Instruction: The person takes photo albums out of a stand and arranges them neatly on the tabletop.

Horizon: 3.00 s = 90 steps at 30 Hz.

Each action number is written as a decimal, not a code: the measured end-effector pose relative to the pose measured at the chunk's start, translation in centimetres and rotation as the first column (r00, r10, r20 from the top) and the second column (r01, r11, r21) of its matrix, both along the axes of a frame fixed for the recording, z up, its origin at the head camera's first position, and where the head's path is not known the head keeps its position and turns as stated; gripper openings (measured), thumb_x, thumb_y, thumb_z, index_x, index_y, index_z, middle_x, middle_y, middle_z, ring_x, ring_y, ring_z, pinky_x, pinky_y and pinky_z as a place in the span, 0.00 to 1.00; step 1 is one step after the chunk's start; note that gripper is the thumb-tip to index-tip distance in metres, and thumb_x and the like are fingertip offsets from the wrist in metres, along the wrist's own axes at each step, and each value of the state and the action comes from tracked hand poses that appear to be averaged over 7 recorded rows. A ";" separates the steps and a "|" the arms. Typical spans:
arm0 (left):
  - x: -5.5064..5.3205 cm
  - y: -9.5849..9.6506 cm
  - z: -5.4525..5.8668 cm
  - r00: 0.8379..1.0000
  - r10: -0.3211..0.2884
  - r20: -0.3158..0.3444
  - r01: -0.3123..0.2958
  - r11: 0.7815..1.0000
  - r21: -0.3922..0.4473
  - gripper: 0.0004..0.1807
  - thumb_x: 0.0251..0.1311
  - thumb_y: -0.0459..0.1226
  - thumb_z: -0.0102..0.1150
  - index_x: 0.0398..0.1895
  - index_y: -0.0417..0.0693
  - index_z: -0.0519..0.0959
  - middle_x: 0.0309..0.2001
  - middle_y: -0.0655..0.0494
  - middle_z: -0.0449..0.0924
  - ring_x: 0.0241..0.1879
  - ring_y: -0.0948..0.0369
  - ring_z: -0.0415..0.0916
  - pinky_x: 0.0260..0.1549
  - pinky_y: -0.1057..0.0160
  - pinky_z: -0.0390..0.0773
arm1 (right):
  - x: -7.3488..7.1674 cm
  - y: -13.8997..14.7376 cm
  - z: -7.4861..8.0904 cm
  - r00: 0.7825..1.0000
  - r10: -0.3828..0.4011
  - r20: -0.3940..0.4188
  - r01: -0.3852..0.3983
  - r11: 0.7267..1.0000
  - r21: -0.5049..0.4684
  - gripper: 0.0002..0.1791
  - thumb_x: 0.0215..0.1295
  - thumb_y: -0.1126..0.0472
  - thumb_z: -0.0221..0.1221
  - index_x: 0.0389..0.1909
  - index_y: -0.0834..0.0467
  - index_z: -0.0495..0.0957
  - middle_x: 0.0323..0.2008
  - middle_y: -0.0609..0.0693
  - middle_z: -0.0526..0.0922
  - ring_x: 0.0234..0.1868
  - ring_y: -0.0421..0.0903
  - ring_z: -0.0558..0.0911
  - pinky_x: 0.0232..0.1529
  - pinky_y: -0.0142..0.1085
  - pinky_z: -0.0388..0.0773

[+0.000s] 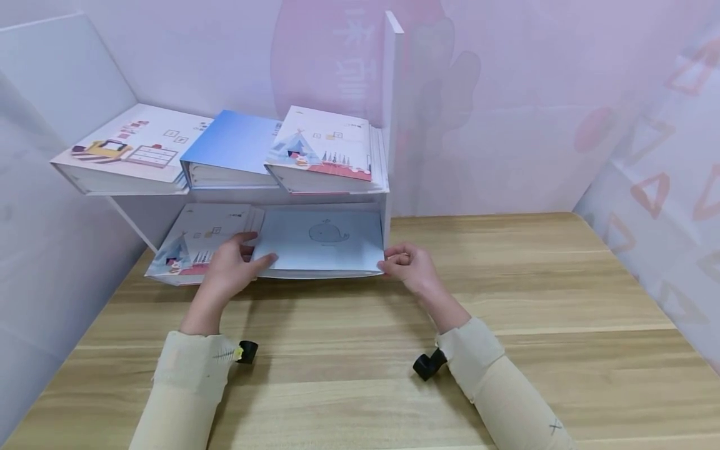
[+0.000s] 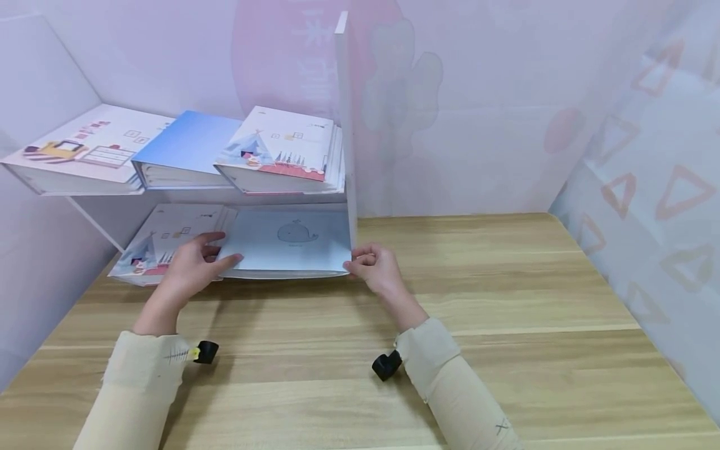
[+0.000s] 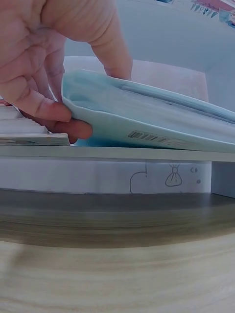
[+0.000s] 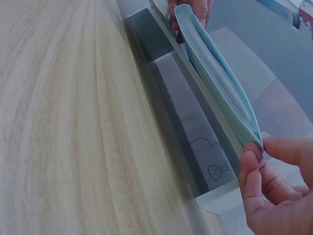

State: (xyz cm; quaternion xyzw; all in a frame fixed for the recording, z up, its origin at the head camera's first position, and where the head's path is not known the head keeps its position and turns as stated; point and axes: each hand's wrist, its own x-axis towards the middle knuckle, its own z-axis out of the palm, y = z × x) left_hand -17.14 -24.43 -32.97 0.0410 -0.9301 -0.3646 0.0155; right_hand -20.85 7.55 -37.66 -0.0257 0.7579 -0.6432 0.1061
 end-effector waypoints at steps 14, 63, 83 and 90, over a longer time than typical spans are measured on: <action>-0.1 -0.6 0.4 0.994 -0.066 0.092 0.059 0.996 0.073 0.42 0.67 0.44 0.60 0.75 0.33 0.54 0.73 0.29 0.57 0.70 0.36 0.61 0.62 0.41 0.72 | 0.0 0.0 -0.1 0.989 0.023 0.149 -0.002 0.990 -0.144 0.25 0.65 0.66 0.64 0.61 0.70 0.73 0.43 0.59 0.87 0.33 0.44 0.87 0.46 0.35 0.84; 0.5 -0.8 1.1 0.989 -0.106 0.104 0.096 0.991 0.094 0.43 0.66 0.44 0.61 0.76 0.34 0.52 0.73 0.30 0.56 0.70 0.37 0.60 0.63 0.40 0.70 | 0.4 -0.6 0.1 0.981 0.104 0.162 -0.042 0.938 -0.345 0.31 0.67 0.76 0.55 0.69 0.74 0.57 0.51 0.62 0.77 0.42 0.41 0.83 0.55 0.34 0.81; 0.9 -1.1 1.7 0.992 -0.104 0.074 0.099 0.992 0.074 0.43 0.66 0.46 0.61 0.76 0.34 0.53 0.73 0.30 0.57 0.69 0.37 0.61 0.62 0.41 0.71 | 1.0 -0.9 0.8 0.978 0.154 0.143 -0.091 0.923 -0.374 0.35 0.68 0.77 0.53 0.73 0.72 0.52 0.67 0.70 0.69 0.64 0.56 0.77 0.55 0.32 0.79; 1.2 -1.4 2.0 0.993 -0.105 0.061 0.102 0.993 0.053 0.44 0.67 0.48 0.61 0.77 0.36 0.53 0.71 0.31 0.60 0.64 0.41 0.64 0.55 0.47 0.74 | 1.2 -1.1 0.9 0.975 0.180 0.131 -0.125 0.929 -0.349 0.34 0.67 0.77 0.54 0.72 0.71 0.54 0.66 0.71 0.69 0.57 0.51 0.80 0.60 0.36 0.77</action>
